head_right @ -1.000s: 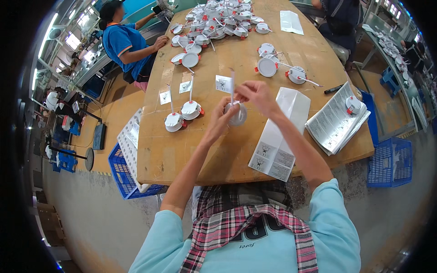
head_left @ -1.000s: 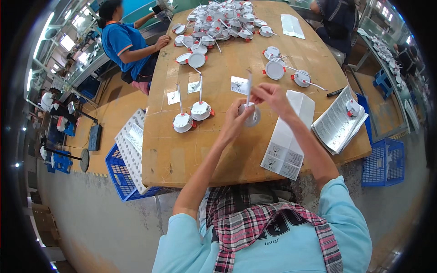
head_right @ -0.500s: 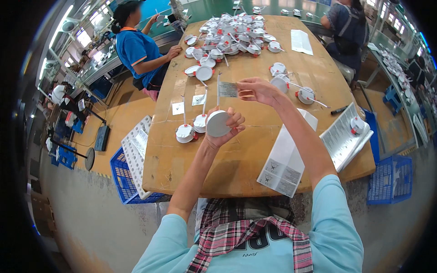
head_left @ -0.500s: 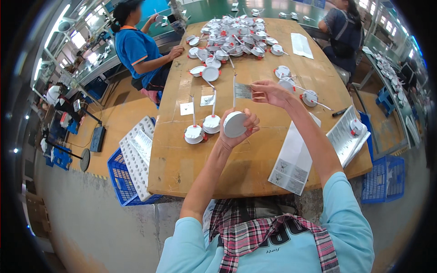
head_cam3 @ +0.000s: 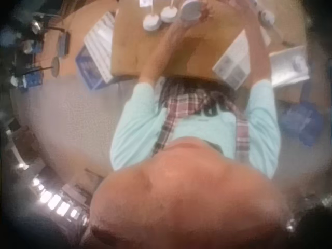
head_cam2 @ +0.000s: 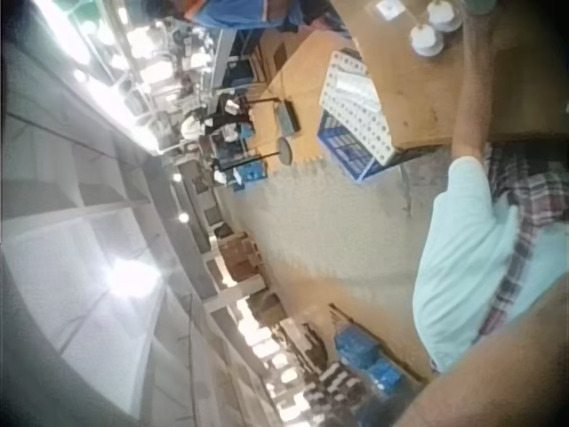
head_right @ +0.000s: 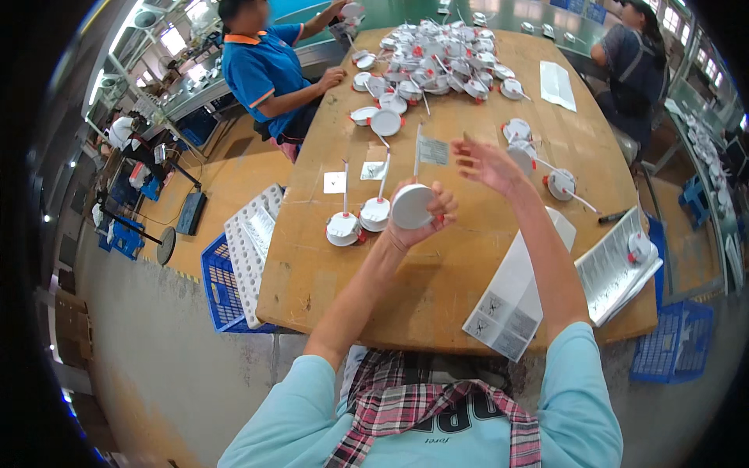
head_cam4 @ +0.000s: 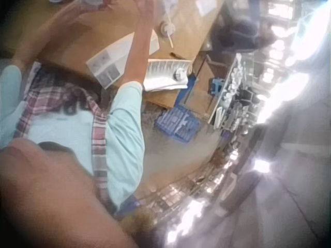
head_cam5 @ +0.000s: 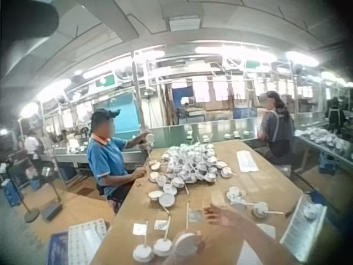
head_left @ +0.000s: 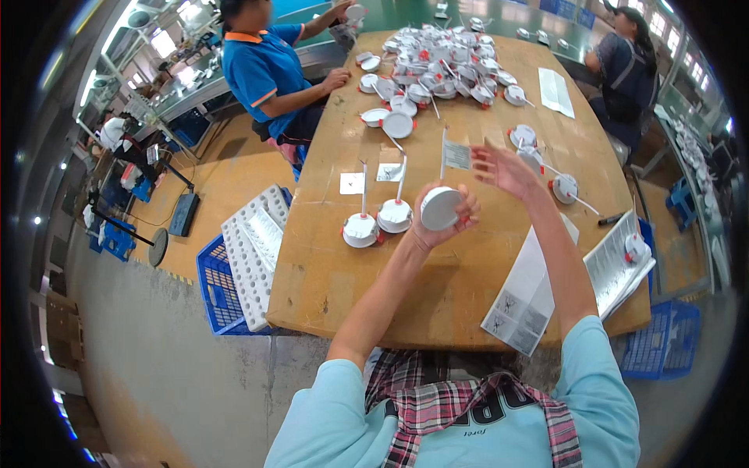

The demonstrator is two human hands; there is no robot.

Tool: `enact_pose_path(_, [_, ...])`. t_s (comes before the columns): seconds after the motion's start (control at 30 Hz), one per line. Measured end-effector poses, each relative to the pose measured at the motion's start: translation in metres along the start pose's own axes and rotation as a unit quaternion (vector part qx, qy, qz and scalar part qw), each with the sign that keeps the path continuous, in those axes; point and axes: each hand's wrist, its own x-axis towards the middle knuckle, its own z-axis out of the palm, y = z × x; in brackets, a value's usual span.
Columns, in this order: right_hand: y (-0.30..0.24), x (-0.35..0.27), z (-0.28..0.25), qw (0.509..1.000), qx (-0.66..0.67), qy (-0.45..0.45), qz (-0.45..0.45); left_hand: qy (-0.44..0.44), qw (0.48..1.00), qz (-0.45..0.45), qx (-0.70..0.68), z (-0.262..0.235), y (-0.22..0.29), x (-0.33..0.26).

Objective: Assembling circular LED lighting components by applying labels and arranging wires.

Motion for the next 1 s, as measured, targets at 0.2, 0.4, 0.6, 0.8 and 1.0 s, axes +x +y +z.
enact_pose_path(0.2, [-0.003, -0.001, 0.018, 0.997, -0.08, -0.014, 0.008, -0.016, 0.999, -0.027, 0.014, -0.012, 0.01, 0.0])
enact_pose_path(0.4, [-0.004, -0.024, -0.014, 0.995, -0.076, 0.069, 0.005, 0.035, 0.999, -0.024, 0.03, -0.002, -0.009, 0.002])
enact_pose_path(0.6, [0.008, -0.022, -0.007, 0.999, 0.036, 0.023, 0.031, -0.011, 1.0, -0.023, 0.005, 0.007, -0.012, -0.005])
enact_pose_path(0.8, [0.004, -0.031, -0.004, 0.998, 0.061, 0.02, -0.004, -0.02, 0.999, -0.024, -0.013, 0.007, -0.015, -0.005])
enact_pose_path(1.0, [0.012, -0.046, -0.011, 0.997, 0.042, 0.06, -0.031, 0.002, 1.0, -0.021, 0.016, 0.004, -0.015, -0.008])
